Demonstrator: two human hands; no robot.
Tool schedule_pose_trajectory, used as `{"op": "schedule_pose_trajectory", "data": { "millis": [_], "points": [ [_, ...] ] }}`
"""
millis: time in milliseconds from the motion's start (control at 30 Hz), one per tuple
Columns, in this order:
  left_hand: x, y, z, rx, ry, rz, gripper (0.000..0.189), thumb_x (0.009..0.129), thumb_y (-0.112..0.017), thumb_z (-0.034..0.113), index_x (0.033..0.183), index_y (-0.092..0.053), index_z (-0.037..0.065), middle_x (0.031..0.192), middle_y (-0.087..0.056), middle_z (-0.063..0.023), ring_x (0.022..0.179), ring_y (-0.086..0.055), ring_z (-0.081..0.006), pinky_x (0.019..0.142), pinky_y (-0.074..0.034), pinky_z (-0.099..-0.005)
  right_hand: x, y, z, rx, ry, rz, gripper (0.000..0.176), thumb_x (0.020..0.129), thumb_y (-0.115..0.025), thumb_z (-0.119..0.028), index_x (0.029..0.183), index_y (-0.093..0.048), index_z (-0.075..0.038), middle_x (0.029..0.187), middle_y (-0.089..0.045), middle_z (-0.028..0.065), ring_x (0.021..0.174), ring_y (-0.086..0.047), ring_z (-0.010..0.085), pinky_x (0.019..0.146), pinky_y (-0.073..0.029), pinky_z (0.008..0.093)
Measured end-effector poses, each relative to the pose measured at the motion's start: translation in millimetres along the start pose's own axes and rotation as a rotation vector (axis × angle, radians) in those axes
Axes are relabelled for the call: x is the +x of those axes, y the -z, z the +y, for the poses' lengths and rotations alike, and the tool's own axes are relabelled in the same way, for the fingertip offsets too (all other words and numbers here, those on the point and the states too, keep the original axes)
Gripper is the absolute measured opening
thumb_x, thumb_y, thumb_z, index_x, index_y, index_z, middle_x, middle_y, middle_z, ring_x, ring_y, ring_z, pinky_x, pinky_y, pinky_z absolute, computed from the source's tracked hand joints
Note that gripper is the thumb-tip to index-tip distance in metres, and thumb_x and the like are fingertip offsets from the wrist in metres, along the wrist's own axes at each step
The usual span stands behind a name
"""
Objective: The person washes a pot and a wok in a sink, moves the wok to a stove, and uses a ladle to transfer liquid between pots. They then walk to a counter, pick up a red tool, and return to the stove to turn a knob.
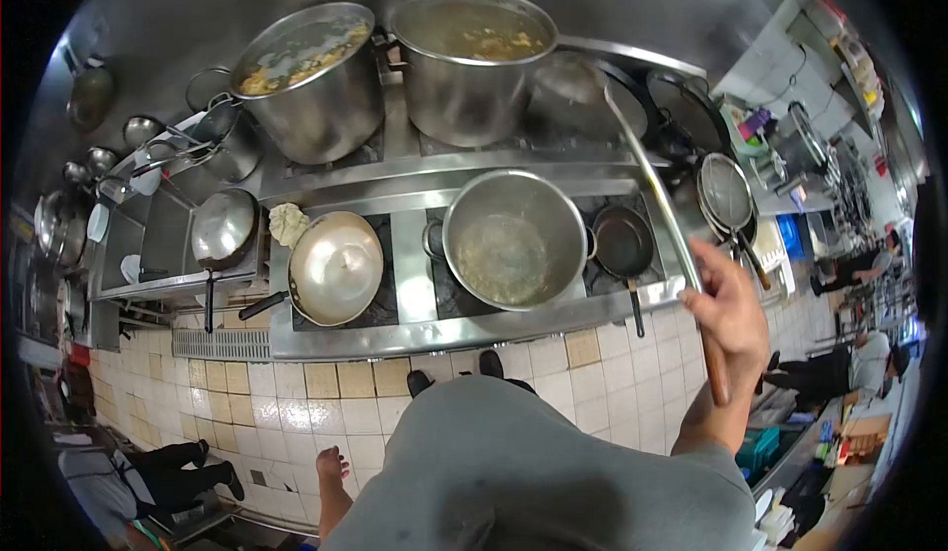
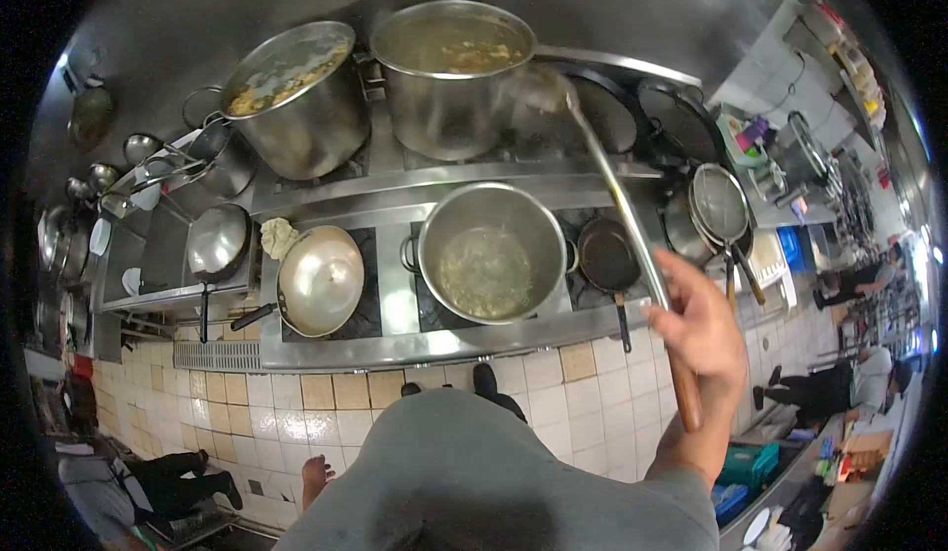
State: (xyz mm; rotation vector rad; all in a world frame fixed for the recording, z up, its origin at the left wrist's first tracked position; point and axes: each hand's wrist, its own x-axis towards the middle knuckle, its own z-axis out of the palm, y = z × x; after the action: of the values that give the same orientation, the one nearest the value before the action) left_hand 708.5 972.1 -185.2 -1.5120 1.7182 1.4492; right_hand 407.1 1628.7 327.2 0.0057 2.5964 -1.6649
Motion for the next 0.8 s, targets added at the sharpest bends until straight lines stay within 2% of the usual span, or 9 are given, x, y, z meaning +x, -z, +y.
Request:
{"op": "schedule_pose_trajectory", "data": {
  "millis": [100,167,233,300,433,500,567,633,800],
  "points": [
    [-3.6,-1.6,-33.0,0.08,-0.032,-0.031,0.03,0.097,-0.054,0.032,0.117,-0.053,0.01,0.087,-0.059,-0.0072,0.062,-0.058,-0.0212,0.048,-0.045,-0.0366,80.0,-6.6,-31.3,-0.196,0.137,0.015,0.061,0.082,-0.067,-0.006,0.137,-0.045,0.006,0.092,-0.064,0.005,0.074,-0.057,0.0082,0.068,-0.048,0.025],
    [-17.3,-6.8,-44.0,0.04,0.004,-0.01,0.03,0.097,-0.054,0.032,0.117,-0.053,0.01,0.087,-0.059,-0.0073,0.063,-0.058,-0.0214,0.048,-0.045,-0.037,146.6,-17.6,-45.1,-0.156,0.226,-0.028,0.049,0.082,-0.067,-0.01,0.127,-0.055,0.005,0.084,-0.061,0.0032,0.068,-0.055,0.0083,0.062,-0.046,0.0257],
    [-30.3,-11.1,-58.0,-0.001,0.036,0.013,0.03,0.097,-0.054,0.032,0.117,-0.053,0.01,0.087,-0.059,-0.0074,0.063,-0.058,-0.0217,0.048,-0.046,-0.0374,212.2,-28.4,-64.2,-0.146,0.158,-0.126,0.034,0.082,-0.067,-0.013,0.11,-0.062,0.004,0.076,-0.057,0.0019,0.063,-0.053,0.0098,0.058,-0.044,0.0267],
    [-42.1,-14.9,-72.4,-0.045,0.06,0.031,0.03,0.097,-0.054,0.032,0.117,-0.053,0.01,0.087,-0.059,-0.0075,0.063,-0.059,-0.0219,0.049,-0.046,-0.0379,282.7,-43.6,-60.8,-0.083,0.155,-0.116,0.022,0.081,-0.067,-0.015,0.096,-0.063,0.001,0.071,-0.056,0.0017,0.06,-0.052,0.0112,0.056,-0.042,0.0272],
    [-63.8,-23.0,-100.5,-0.116,0.101,0.067,0.03,0.097,-0.054,0.032,0.116,-0.053,0.009,0.087,-0.06,-0.0078,0.064,-0.059,-0.0224,0.05,-0.046,-0.0387,403.8,-74.4,-47.5,-0.02,0.116,-0.143,0.017,0.08,-0.068,-0.016,0.087,-0.062,-0.002,0.07,-0.059,0.004,0.058,-0.054,0.0123,0.05,-0.042,0.0283],
    [-72.2,-29.7,-112.1,-0.146,0.12,0.084,0.03,0.097,-0.054,0.031,0.116,-0.054,0.009,0.087,-0.06,-0.0079,0.064,-0.059,-0.0226,0.05,-0.046,-0.0391,418.2,-84.9,-62.6,0.004,0.095,-0.141,0.016,0.079,-0.069,-0.017,0.082,-0.062,-0.002,0.067,-0.059,0.0052,0.054,-0.055,0.0125,0.046,-0.042,0.0271],
    [-79.7,-32.2,-118.9,-0.168,0.138,0.094,0.029,0.097,-0.054,0.031,0.116,-0.054,0.009,0.087,-0.06,-0.0081,0.065,-0.059,-0.0228,0.05,-0.046,-0.0395,413.4,-96.7,-74.7,0.173,-0.042,-0.109,0.017,0.079,-0.07,-0.018,0.078,-0.062,-0.003,0.066,-0.059,0.0058,0.05,-0.054,0.0141,0.042,-0.042,0.0283],
    [-85.1,-34.9,-123.5,-0.183,0.154,0.103,0.029,0.097,-0.054,0.031,0.115,-0.054,0.009,0.087,-0.06,-0.0082,0.065,-0.059,-0.0231,0.051,-0.047,-0.0399,413.8,-98.6,-76.1,0.252,-0.006,-0.15,0.018,0.078,-0.071,-0.018,0.078,-0.061,-0.003,0.065,-0.059,0.006,0.047,-0.053,0.0149,0.039,-0.042,0.0284],
    [-96.9,-42.1,-132.7,-0.217,0.19,0.116,0.029,0.096,-0.054,0.031,0.115,-0.054,0.008,0.087,-0.06,-0.0085,0.066,-0.06,-0.0236,0.052,-0.047,-0.0409,378.8,-102.6,-88.3,0.211,0.03,-0.071,0.018,0.079,-0.07,-0.02,0.078,-0.062,-0.004,0.064,-0.059,0.0039,0.046,-0.053,0.0135,0.039,-0.042,0.0276]
  ]
}}
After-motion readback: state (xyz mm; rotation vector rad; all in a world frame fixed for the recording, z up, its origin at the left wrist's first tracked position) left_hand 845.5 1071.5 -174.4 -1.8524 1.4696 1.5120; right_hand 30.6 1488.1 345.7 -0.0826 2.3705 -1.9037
